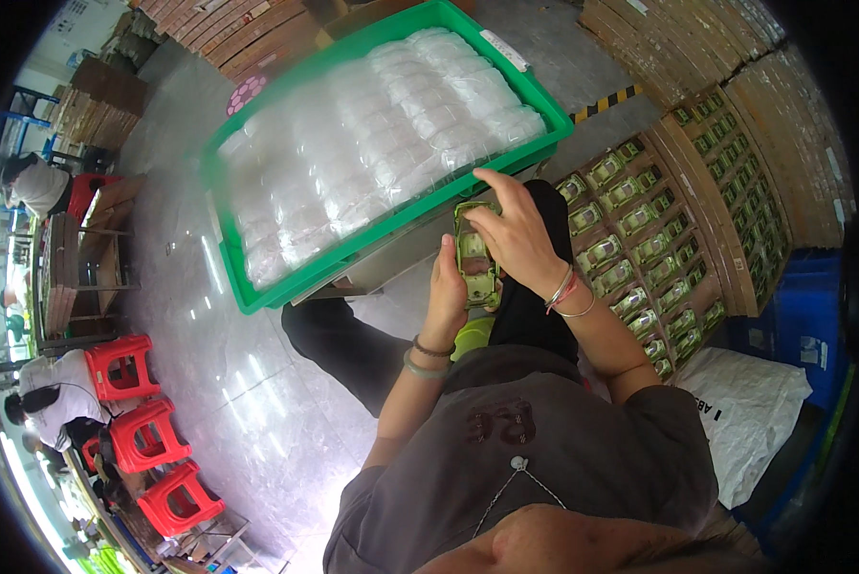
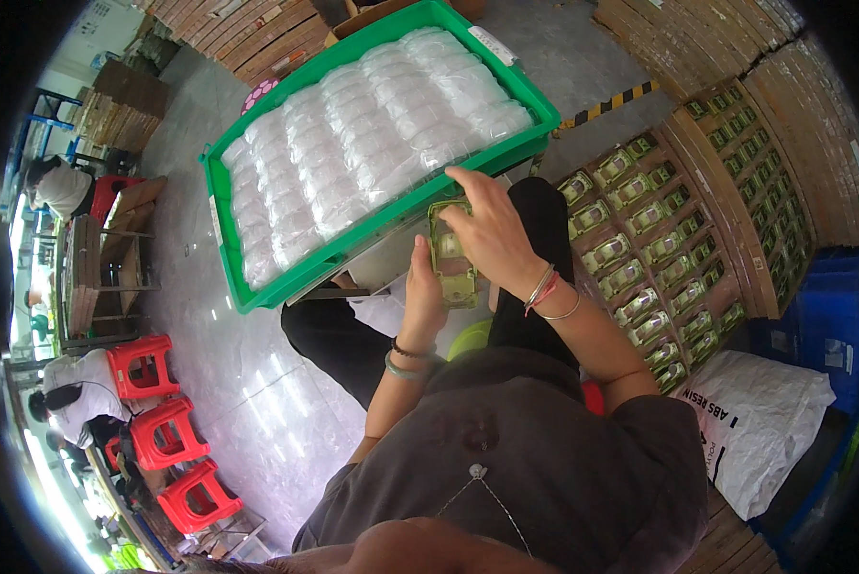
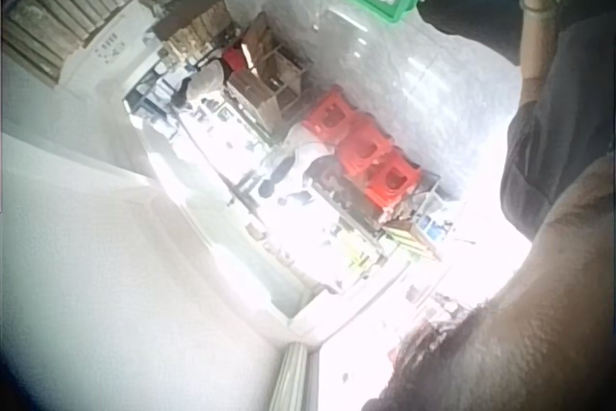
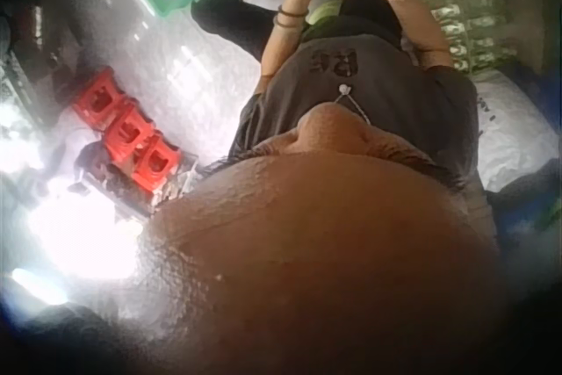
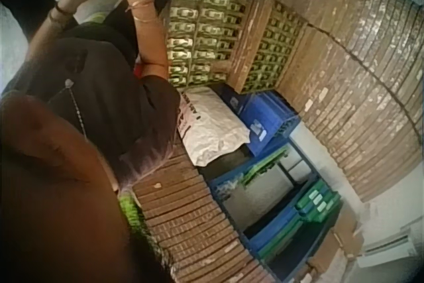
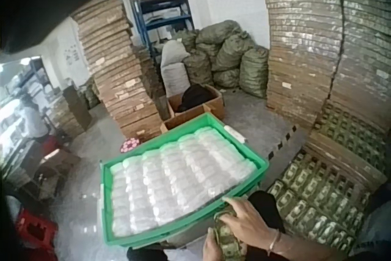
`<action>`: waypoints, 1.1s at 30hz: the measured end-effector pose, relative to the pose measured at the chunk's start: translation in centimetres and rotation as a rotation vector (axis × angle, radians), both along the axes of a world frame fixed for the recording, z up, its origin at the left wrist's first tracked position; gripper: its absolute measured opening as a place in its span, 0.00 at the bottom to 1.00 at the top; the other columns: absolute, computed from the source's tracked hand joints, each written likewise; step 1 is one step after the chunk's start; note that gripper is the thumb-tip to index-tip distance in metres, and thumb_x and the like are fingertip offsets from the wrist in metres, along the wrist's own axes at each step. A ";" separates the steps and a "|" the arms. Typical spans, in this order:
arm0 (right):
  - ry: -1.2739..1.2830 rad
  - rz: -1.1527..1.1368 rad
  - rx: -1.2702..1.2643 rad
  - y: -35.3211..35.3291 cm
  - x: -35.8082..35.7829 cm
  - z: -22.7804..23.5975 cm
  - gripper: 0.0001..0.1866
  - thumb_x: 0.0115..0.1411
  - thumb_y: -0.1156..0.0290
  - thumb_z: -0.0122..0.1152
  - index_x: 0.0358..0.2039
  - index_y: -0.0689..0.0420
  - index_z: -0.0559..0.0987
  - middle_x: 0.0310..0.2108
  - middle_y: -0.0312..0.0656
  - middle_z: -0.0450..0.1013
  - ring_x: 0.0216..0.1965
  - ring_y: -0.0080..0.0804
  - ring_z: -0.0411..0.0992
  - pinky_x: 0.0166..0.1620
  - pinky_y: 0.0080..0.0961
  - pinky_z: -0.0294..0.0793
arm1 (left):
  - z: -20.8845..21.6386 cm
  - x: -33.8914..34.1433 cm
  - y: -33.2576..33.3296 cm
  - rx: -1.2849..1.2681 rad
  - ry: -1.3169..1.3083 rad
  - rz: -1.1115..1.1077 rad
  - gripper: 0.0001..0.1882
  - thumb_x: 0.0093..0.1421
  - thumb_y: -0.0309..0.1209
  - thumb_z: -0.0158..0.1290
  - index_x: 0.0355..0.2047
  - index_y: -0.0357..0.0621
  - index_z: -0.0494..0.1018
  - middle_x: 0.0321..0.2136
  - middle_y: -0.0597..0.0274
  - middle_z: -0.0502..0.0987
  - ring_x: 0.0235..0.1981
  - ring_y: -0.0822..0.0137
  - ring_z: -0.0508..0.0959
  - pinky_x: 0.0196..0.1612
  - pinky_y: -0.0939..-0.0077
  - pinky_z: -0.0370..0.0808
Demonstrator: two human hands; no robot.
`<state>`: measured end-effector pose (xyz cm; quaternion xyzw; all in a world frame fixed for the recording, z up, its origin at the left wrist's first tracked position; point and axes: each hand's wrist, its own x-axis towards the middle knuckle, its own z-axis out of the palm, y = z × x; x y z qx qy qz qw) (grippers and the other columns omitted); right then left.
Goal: The person sits on a low stool and repeatedly picks up small green plastic frames and clear plastic pieces from a green tray. They insert the clear pieces into the frames by hand, then place the assembled units into a cardboard box. The process is repeated for multiple units.
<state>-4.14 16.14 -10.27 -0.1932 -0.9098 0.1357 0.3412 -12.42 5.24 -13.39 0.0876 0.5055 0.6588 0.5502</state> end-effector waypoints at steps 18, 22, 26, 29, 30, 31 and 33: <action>0.314 -0.185 -0.727 -2.4 1.7 -5.6 0.09 0.53 0.74 0.61 0.31 0.65 0.72 0.25 0.44 0.68 0.24 0.35 0.68 0.25 0.27 0.65 | -1.9 1.7 2.2 0.103 1.037 0.154 0.09 0.64 0.27 0.44 0.29 0.33 0.67 0.20 0.47 0.75 0.21 0.54 0.77 0.24 0.67 0.70; 0.430 -0.182 -0.959 -2.5 1.7 -6.7 0.09 0.55 0.74 0.60 0.28 0.65 0.70 0.22 0.45 0.66 0.21 0.31 0.64 0.25 0.25 0.62 | -1.6 2.1 2.3 0.095 1.041 0.126 0.09 0.63 0.26 0.44 0.28 0.33 0.67 0.19 0.47 0.75 0.21 0.52 0.77 0.24 0.65 0.69; 0.349 -0.229 -0.919 -2.4 2.4 -7.3 0.05 0.57 0.77 0.58 0.32 0.63 0.71 0.25 0.42 0.69 0.27 0.17 0.67 0.29 0.20 0.67 | -2.9 2.5 2.7 0.097 1.019 0.117 0.09 0.63 0.26 0.46 0.27 0.32 0.67 0.19 0.46 0.74 0.21 0.53 0.77 0.23 0.65 0.69; 0.362 -0.349 -0.890 -2.7 3.0 -5.9 0.09 0.54 0.73 0.59 0.28 0.63 0.69 0.24 0.53 0.66 0.27 0.55 0.67 0.29 0.39 0.65 | -3.2 2.9 3.2 0.089 1.091 0.059 0.09 0.64 0.27 0.44 0.31 0.32 0.70 0.22 0.50 0.76 0.23 0.63 0.74 0.26 0.68 0.69; 0.408 -0.362 -0.669 -2.5 3.0 -6.8 0.09 0.54 0.73 0.59 0.30 0.63 0.69 0.26 0.54 0.66 0.29 0.55 0.67 0.30 0.40 0.65 | -3.1 3.1 3.3 0.095 1.124 0.024 0.10 0.65 0.27 0.43 0.33 0.32 0.72 0.24 0.52 0.76 0.24 0.68 0.73 0.27 0.70 0.69; 0.432 -0.362 -0.678 -2.5 3.0 -7.5 0.09 0.53 0.74 0.59 0.30 0.62 0.68 0.26 0.53 0.65 0.29 0.56 0.67 0.30 0.41 0.65 | -2.9 3.5 3.5 0.089 1.126 0.021 0.11 0.65 0.28 0.43 0.33 0.32 0.72 0.23 0.52 0.76 0.24 0.68 0.73 0.27 0.70 0.69; 0.397 -0.405 -0.702 -2.4 3.6 -7.1 0.10 0.53 0.73 0.59 0.28 0.62 0.67 0.28 0.52 0.64 0.31 0.55 0.66 0.31 0.42 0.64 | -2.8 4.0 4.0 0.072 1.110 0.012 0.13 0.65 0.30 0.44 0.31 0.31 0.72 0.22 0.52 0.76 0.24 0.67 0.73 0.27 0.69 0.69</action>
